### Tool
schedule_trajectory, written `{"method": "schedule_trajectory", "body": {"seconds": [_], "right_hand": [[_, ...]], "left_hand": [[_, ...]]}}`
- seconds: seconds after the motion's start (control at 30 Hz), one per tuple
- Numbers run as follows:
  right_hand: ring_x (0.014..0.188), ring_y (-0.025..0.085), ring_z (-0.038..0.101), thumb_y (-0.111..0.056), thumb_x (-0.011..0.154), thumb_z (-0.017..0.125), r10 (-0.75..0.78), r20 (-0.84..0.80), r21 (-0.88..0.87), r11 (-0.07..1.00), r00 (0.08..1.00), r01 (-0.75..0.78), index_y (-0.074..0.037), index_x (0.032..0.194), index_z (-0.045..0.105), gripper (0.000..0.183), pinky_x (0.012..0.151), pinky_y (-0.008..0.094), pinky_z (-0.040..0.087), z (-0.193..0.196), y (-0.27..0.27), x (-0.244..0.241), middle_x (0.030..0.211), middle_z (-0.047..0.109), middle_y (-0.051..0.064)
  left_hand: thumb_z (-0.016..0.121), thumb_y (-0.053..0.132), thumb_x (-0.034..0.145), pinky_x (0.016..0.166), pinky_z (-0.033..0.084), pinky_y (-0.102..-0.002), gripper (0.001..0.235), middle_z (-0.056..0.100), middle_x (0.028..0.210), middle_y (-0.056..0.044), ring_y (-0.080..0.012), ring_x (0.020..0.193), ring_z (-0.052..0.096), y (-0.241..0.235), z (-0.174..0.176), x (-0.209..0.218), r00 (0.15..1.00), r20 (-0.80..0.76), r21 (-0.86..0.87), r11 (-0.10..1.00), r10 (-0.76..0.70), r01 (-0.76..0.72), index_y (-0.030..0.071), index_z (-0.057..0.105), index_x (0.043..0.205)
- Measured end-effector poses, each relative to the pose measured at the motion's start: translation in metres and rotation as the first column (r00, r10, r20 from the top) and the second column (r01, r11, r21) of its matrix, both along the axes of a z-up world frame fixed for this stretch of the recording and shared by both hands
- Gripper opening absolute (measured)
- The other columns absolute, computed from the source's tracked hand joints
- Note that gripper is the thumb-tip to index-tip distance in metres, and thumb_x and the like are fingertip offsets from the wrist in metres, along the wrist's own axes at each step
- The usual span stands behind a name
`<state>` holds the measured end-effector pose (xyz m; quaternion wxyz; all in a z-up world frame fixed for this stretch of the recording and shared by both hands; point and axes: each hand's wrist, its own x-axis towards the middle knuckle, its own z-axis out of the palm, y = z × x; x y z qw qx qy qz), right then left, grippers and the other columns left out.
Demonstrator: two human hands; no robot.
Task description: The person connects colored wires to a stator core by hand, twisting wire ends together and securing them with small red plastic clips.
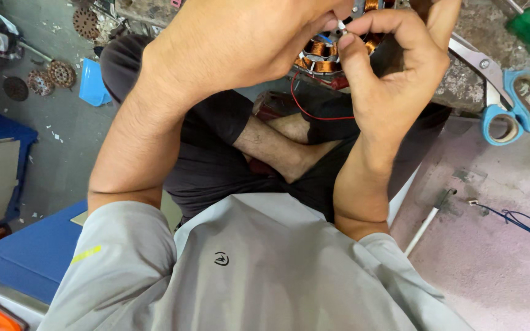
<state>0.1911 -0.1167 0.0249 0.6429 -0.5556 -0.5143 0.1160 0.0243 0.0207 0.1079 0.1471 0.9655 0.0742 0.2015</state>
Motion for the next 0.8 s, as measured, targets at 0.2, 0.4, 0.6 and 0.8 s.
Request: {"method": "schedule_trajectory", "body": {"seconds": [0.2, 0.4, 0.6, 0.8], "right_hand": [[0.099, 0.015, 0.056, 0.016, 0.099, 0.082, 0.062, -0.081, 0.006, 0.998, 0.995, -0.061, 0.008, 0.099, 0.066, 0.018, 0.086, 0.026, 0.044, -0.003, 0.000, 0.003, 0.121, 0.047, 0.003], [0.100, 0.013, 0.057, 0.012, 0.092, 0.080, 0.067, -0.147, 0.006, 0.998, 0.987, -0.067, 0.005, 0.095, 0.066, 0.016, 0.087, 0.026, 0.046, 0.005, 0.002, 0.001, 0.128, 0.046, 0.002], [0.109, 0.016, 0.057, 0.011, 0.098, 0.084, 0.086, -0.075, -0.020, 0.996, 0.993, -0.088, 0.010, 0.099, 0.069, 0.015, 0.092, 0.027, 0.045, 0.000, -0.002, 0.008, 0.128, 0.051, 0.004], [0.100, 0.013, 0.059, 0.006, 0.098, 0.085, 0.120, -0.063, -0.038, 0.992, 0.991, -0.123, 0.006, 0.100, 0.069, 0.016, 0.086, 0.025, 0.046, 0.004, 0.000, 0.017, 0.122, 0.057, 0.005]], "left_hand": [[0.066, 0.014, 0.109, 0.062, 0.052, -0.040, 0.012, 0.070, 0.095, -0.011, -0.0300, 0.078, 0.069, 0.001, -0.007, 0.001, 0.998, 0.054, -0.075, 0.996, -0.042, 0.046, 0.009, 0.066, 0.120], [0.067, 0.013, 0.106, 0.066, 0.052, -0.041, 0.011, 0.070, 0.094, -0.011, -0.0299, 0.079, 0.070, -0.001, -0.013, 0.001, 0.996, 0.088, -0.116, 0.993, -0.022, 0.032, 0.009, 0.066, 0.116], [0.066, 0.010, 0.105, 0.063, 0.051, -0.041, 0.006, 0.069, 0.094, -0.012, -0.0306, 0.078, 0.069, -0.001, -0.006, 0.003, 0.998, 0.040, -0.016, 0.999, -0.048, 0.049, 0.007, 0.067, 0.111], [0.069, 0.008, 0.096, 0.058, 0.051, -0.040, 0.010, 0.068, 0.088, -0.012, -0.0314, 0.074, 0.068, 0.000, 0.008, 0.012, 0.996, -0.061, 0.163, 0.984, -0.060, 0.069, 0.006, 0.068, 0.106]]}}
